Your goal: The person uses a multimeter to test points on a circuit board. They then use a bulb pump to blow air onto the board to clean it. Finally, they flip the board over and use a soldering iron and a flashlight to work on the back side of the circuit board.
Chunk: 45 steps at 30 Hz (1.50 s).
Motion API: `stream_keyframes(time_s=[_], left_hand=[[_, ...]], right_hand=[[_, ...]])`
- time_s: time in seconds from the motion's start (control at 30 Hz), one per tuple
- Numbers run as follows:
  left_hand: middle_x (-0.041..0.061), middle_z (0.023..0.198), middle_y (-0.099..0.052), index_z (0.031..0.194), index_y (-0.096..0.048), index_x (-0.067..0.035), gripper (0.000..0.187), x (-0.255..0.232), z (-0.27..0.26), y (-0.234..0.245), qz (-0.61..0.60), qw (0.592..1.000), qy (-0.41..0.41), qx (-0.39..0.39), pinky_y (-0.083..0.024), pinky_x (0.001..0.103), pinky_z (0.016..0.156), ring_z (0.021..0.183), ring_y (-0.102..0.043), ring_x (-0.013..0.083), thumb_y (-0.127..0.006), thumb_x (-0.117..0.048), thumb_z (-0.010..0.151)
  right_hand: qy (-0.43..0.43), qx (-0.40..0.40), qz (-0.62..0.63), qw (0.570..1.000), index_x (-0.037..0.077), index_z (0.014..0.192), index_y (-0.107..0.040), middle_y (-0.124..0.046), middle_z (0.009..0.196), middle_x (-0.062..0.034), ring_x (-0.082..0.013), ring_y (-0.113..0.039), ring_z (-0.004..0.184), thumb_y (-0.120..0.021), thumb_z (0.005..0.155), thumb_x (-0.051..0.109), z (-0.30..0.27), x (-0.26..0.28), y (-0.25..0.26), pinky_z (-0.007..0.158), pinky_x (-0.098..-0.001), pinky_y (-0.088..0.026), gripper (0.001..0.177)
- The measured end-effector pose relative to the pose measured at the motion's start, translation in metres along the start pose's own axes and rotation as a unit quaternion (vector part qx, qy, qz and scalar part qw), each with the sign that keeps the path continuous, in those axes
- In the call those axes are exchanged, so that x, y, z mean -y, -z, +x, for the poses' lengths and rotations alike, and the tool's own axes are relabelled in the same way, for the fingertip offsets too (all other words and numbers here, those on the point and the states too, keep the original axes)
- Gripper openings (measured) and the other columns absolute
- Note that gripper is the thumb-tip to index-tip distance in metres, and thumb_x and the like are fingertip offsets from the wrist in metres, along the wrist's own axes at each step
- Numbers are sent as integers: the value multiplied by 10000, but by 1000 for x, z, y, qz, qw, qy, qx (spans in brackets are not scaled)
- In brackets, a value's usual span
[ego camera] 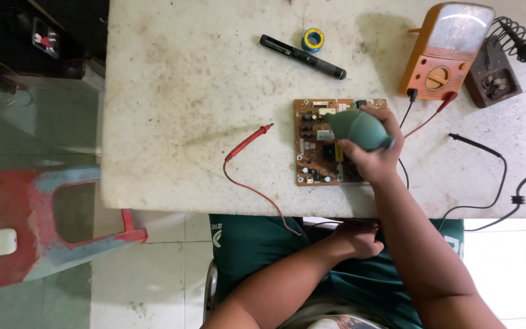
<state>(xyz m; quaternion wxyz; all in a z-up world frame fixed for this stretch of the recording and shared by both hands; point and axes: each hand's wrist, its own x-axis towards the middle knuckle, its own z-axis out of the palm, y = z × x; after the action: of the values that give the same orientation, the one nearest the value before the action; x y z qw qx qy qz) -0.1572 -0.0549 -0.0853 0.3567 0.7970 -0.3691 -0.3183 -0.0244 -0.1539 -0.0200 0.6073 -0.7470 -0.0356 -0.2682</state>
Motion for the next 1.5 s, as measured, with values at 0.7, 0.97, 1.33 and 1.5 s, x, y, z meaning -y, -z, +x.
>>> stream_keyframes(time_s=[0.7, 0.97, 1.33, 1.5], left_hand=[[145, 973, -780, 961, -725, -59, 415, 5, 15, -8, 31, 998, 14, 59, -546, 589, 893, 1030, -742, 385, -460, -342, 815], [122, 1044, -781, 1026, -746, -67, 429, -16, -2, 18, 47, 998, 27, 11, -566, 486, 953, 1108, -731, 330, -439, -313, 858], [118, 1221, -758, 1127, -719, -77, 475, -27, 1, 35, 41, 990, 59, 119, -518, 486, 1043, 1241, -680, 316, -389, -317, 884], [101, 1221, -754, 1142, -713, -70, 500, -22, 2, 31, 65, 989, 54, 118, -521, 511, 1039, 1236, -680, 299, -386, -341, 879]], right_hand=[[-25, 7, -154, 988, 39, 911, -673, -607, 790, -147, -258, -636, 778, -892, 836, 4, -3, 1, -5, 777, -376, -457, 234], [-34, 24, -164, 986, 40, 876, -641, -586, 756, -154, -324, -624, 725, -897, 826, 6, 0, 5, -8, 757, -397, -459, 263], [-42, 23, -134, 990, 18, 893, -607, -572, 763, -183, -330, -609, 740, -886, 840, 9, 0, 10, -11, 750, -431, -443, 284], [-29, 36, -140, 989, 24, 882, -616, -589, 773, -180, -341, -618, 747, -882, 822, -12, -4, -2, -3, 762, -421, -439, 274]])
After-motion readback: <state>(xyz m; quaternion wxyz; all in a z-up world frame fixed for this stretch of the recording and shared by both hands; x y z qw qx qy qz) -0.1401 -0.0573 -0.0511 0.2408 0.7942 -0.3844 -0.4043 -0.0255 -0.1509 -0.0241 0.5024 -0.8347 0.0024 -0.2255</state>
